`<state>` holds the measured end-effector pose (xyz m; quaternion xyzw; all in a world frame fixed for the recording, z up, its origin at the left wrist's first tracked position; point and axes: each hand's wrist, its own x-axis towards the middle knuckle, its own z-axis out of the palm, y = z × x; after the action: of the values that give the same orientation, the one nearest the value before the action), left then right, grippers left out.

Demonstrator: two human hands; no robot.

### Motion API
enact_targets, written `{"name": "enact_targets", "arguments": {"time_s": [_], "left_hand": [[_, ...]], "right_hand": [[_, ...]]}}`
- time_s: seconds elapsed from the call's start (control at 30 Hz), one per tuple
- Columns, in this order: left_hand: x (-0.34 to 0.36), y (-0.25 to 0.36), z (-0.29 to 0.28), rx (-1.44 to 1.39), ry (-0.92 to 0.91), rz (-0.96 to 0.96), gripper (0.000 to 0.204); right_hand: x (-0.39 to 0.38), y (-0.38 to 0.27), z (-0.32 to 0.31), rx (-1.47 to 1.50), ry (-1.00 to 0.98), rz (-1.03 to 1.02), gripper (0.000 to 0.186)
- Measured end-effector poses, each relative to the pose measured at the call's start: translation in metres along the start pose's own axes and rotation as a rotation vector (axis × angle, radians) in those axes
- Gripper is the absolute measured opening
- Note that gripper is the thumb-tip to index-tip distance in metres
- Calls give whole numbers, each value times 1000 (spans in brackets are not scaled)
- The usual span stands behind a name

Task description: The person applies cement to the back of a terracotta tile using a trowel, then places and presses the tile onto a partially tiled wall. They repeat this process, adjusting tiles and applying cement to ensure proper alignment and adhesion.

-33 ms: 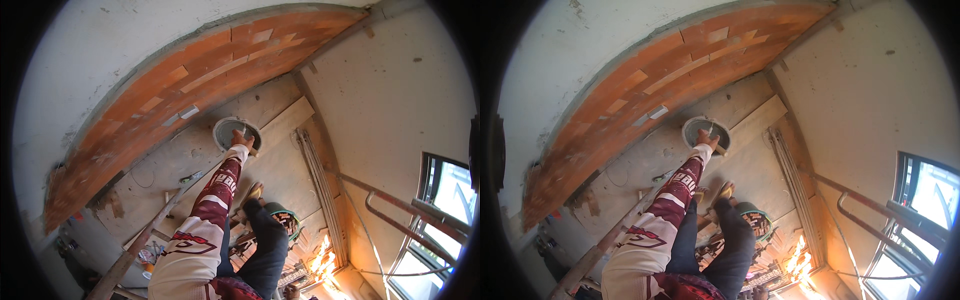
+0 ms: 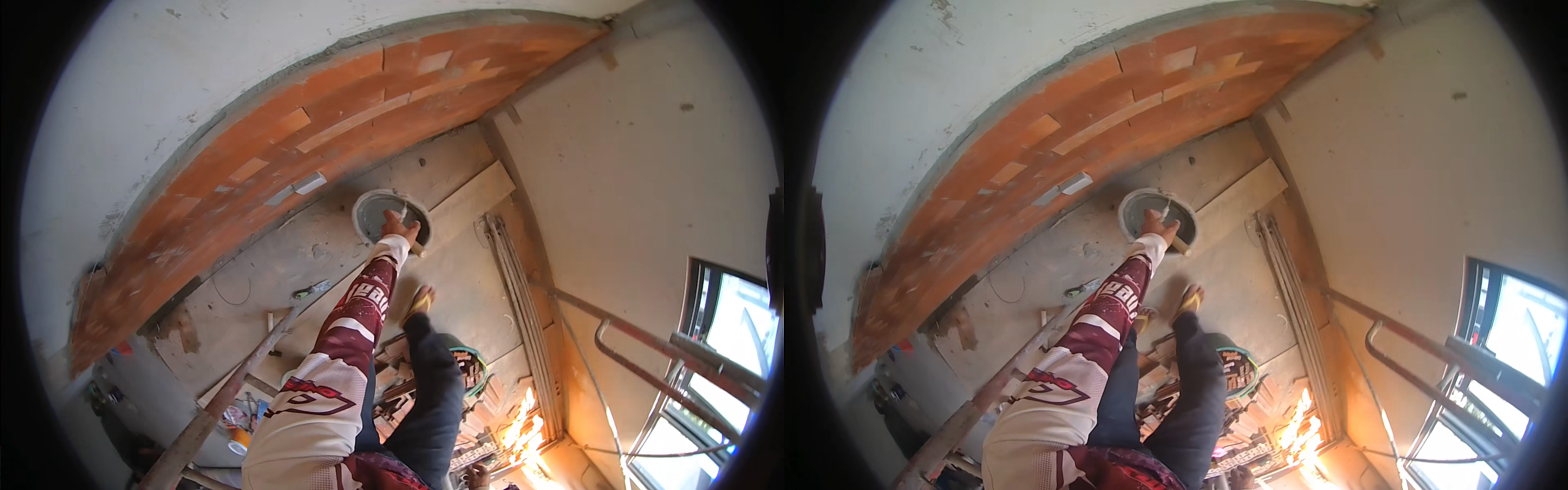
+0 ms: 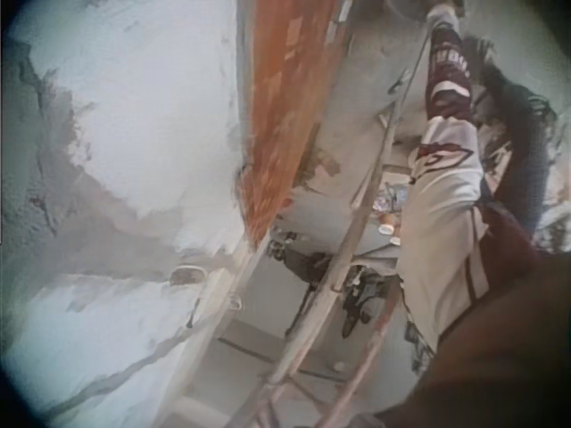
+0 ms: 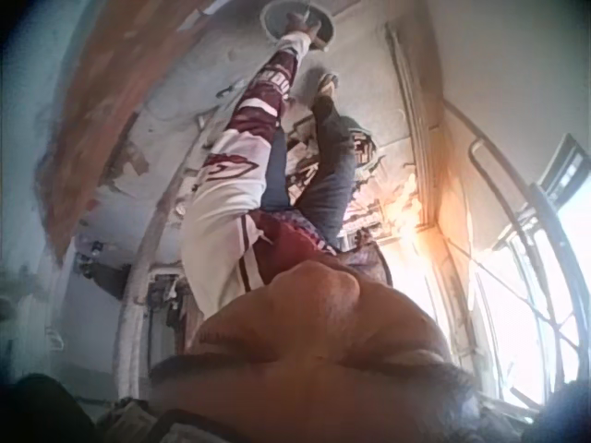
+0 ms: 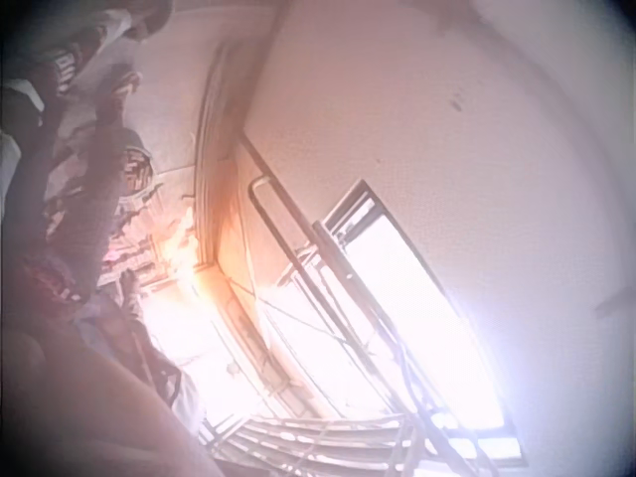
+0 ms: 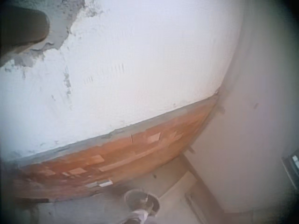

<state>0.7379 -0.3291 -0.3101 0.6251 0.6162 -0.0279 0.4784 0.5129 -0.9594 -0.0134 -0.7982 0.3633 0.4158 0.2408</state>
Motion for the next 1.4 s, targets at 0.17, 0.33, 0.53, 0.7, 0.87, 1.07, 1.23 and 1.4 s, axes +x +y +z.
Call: {"name": "enact_targets", "arguments": {"time_s": [0.17,0.33,0.53,0.7,0.87,1.07,1.23,1.4], "left_hand": [[34,37,47,36,-163,227,43],[86,22,90,92,-267,295,37],[90,53,59,471,166,238,62],[-13,-27,9,133,-180,105,66],[-225,-100,-79,224,-197,-295,65],[-414,-106,-91,-83,-337,-729,99],[-477,-24,-156,158,-461,-292,72],[-518,-57,-122,85,-378,-48,37]], "right_hand": [[105,-104,-23,-135,-98,-156,33],[196,-255,6,-372,-183,-403,30],[193,-403,14,-318,-287,-560,35],[180,-396,38,-1002,-736,-632,67],[73,-453,68,-1519,-848,-1283,68],[110,-439,60,-1368,-1427,-1672,52],[-14,-492,99,-2058,-1450,-923,37],[-40,-482,114,-1996,-1299,-981,33]]}}
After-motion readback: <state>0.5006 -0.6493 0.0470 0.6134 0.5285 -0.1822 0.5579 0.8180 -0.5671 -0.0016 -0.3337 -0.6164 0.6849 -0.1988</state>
